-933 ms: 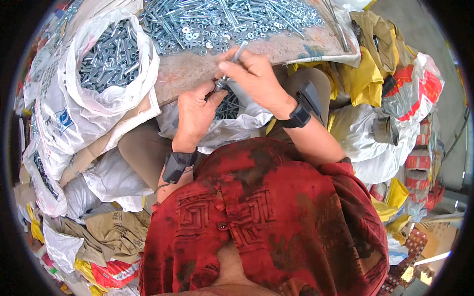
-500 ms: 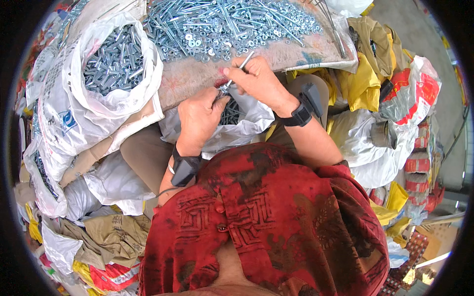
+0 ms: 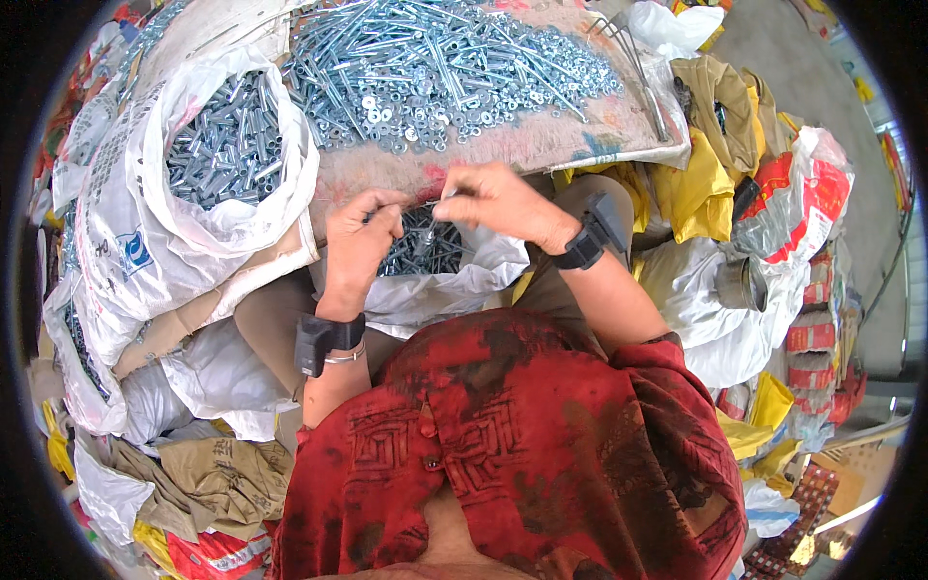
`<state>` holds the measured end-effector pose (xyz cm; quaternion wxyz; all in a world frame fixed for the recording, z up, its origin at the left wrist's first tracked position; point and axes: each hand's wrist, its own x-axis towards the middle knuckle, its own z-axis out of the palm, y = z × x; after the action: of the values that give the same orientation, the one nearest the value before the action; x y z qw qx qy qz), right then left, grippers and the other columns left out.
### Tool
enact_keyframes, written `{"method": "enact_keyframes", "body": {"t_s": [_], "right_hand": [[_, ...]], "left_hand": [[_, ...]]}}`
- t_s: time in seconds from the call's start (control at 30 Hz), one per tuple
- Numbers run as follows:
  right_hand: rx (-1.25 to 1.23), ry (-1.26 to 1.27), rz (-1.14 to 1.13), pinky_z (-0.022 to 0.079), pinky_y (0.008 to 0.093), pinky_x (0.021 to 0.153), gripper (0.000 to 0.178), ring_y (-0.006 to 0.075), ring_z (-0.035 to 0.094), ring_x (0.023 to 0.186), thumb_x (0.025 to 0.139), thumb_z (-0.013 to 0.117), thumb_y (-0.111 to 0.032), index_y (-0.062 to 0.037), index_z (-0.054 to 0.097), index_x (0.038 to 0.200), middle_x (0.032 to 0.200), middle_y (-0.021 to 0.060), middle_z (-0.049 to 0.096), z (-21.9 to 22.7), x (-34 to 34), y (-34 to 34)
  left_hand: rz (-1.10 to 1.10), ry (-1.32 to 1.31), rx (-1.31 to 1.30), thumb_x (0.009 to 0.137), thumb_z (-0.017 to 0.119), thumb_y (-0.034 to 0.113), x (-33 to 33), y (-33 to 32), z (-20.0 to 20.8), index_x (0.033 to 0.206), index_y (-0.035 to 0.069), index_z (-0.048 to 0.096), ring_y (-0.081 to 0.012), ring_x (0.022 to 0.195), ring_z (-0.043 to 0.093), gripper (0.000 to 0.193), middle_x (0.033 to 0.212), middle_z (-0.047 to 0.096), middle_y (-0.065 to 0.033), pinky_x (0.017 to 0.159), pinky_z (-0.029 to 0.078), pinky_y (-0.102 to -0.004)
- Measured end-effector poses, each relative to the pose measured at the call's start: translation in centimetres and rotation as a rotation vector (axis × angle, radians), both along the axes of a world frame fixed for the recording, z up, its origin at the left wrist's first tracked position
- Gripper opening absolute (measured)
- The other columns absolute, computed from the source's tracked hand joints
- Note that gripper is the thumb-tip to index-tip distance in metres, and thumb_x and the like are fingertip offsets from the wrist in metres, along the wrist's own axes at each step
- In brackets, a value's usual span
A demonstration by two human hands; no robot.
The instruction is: Assembling washers and other hardware onto long metal bolts.
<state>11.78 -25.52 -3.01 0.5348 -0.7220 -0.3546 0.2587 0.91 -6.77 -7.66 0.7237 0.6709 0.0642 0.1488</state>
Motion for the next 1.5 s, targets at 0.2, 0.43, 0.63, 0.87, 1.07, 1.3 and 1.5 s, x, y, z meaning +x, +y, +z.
{"method": "enact_keyframes", "body": {"t_s": [0.2, 0.43, 0.63, 0.87, 1.07, 1.3, 1.5], "right_hand": [[-0.007, -0.636, -0.421, 0.049, 0.0335, 0.064, 0.011, 0.0209, 0.063, 0.073, 0.087, 0.067, -0.013, -0.0046, 0.067, 0.093, 0.084, 0.0084, 0.063, -1.1, 9.2, 0.2], [-0.497, -1.008, -0.438, 0.049, 0.0443, 0.071, 0.018, 0.0359, 0.062, 0.086, 0.087, 0.063, -0.023, -0.0065, 0.065, 0.096, 0.095, 0.0124, 0.062, -0.7, 10.1, 2.0], [-0.315, -0.523, -0.266, 0.048, 0.0324, 0.064, 0.023, 0.0170, 0.061, 0.069, 0.087, 0.068, -0.021, -0.0001, 0.064, 0.098, 0.080, 0.0096, 0.065, 2.0, 3.4, 1.5], [-0.088, -0.564, -0.416, 0.050, 0.0387, 0.068, 0.028, 0.0319, 0.066, 0.076, 0.084, 0.073, -0.027, -0.0002, 0.066, 0.092, 0.085, 0.0175, 0.067, 0.9, 5.4, 3.9], [-0.575, -0.904, -0.509, 0.051, 0.0496, 0.074, 0.029, 0.0394, 0.065, 0.087, 0.086, 0.066, -0.030, -0.0015, 0.063, 0.091, 0.096, 0.0208, 0.065, -0.7, 9.9, 4.3], [-0.125, -1.020, -0.734, 0.051, 0.0376, 0.062, 0.016, 0.0250, 0.067, 0.069, 0.091, 0.062, -0.018, -0.0019, 0.061, 0.091, 0.081, 0.0131, 0.067, 3.9, 8.0, 1.4], [0.177, -0.706, -0.732, 0.044, 0.0252, 0.054, 0.007, 0.0090, 0.059, 0.059, 0.090, 0.065, -0.008, -0.0029, 0.062, 0.093, 0.068, 0.0043, 0.064, 5.0, 2.4, -0.2]], "left_hand": [[-0.172, 0.146, -0.340, 0.097, 0.055, 0.012, -0.3, -0.9, 0.8, 0.103, 0.000, 0.064, -0.0051, 0.045, 0.046, 0.016, 0.062, 0.057, -0.0022, 0.037, 0.028, -0.0191], [-0.275, 0.149, -0.567, 0.097, 0.056, 0.014, -0.1, 0.0, 0.6, 0.103, 0.000, 0.063, -0.0049, 0.045, 0.044, 0.017, 0.065, 0.057, -0.0038, 0.038, 0.026, -0.0187], [-0.112, 0.101, -0.749, 0.098, 0.056, 0.016, -0.2, -1.7, 3.0, 0.107, -0.001, 0.060, -0.0087, 0.047, 0.047, 0.020, 0.077, 0.063, -0.0102, 0.038, 0.030, -0.0209], [-0.230, 0.077, -0.833, 0.099, 0.056, 0.018, -0.2, -0.8, 0.5, 0.110, 0.000, 0.059, -0.0099, 0.049, 0.047, 0.021, 0.080, 0.063, -0.0130, 0.038, 0.032, -0.0224], [-0.282, 0.112, -0.745, 0.098, 0.058, 0.022, -0.3, -0.1, -0.3, 0.111, 0.000, 0.059, -0.0099, 0.048, 0.047, 0.025, 0.077, 0.062, -0.0120, 0.037, 0.031, -0.0217], [-0.182, 0.046, -0.830, 0.102, 0.048, 0.025, -0.4, -0.9, 1.4, 0.124, -0.003, 0.053, -0.0141, 0.059, 0.059, 0.037, 0.091, 0.067, -0.0183, 0.039, 0.035, -0.0222], [-0.199, -0.055, -0.872, 0.103, 0.041, 0.019, -0.4, -0.7, 1.3, 0.130, -0.005, 0.048, -0.0163, 0.067, 0.064, 0.037, 0.103, 0.066, -0.0249, 0.042, 0.038, -0.0224]]}}
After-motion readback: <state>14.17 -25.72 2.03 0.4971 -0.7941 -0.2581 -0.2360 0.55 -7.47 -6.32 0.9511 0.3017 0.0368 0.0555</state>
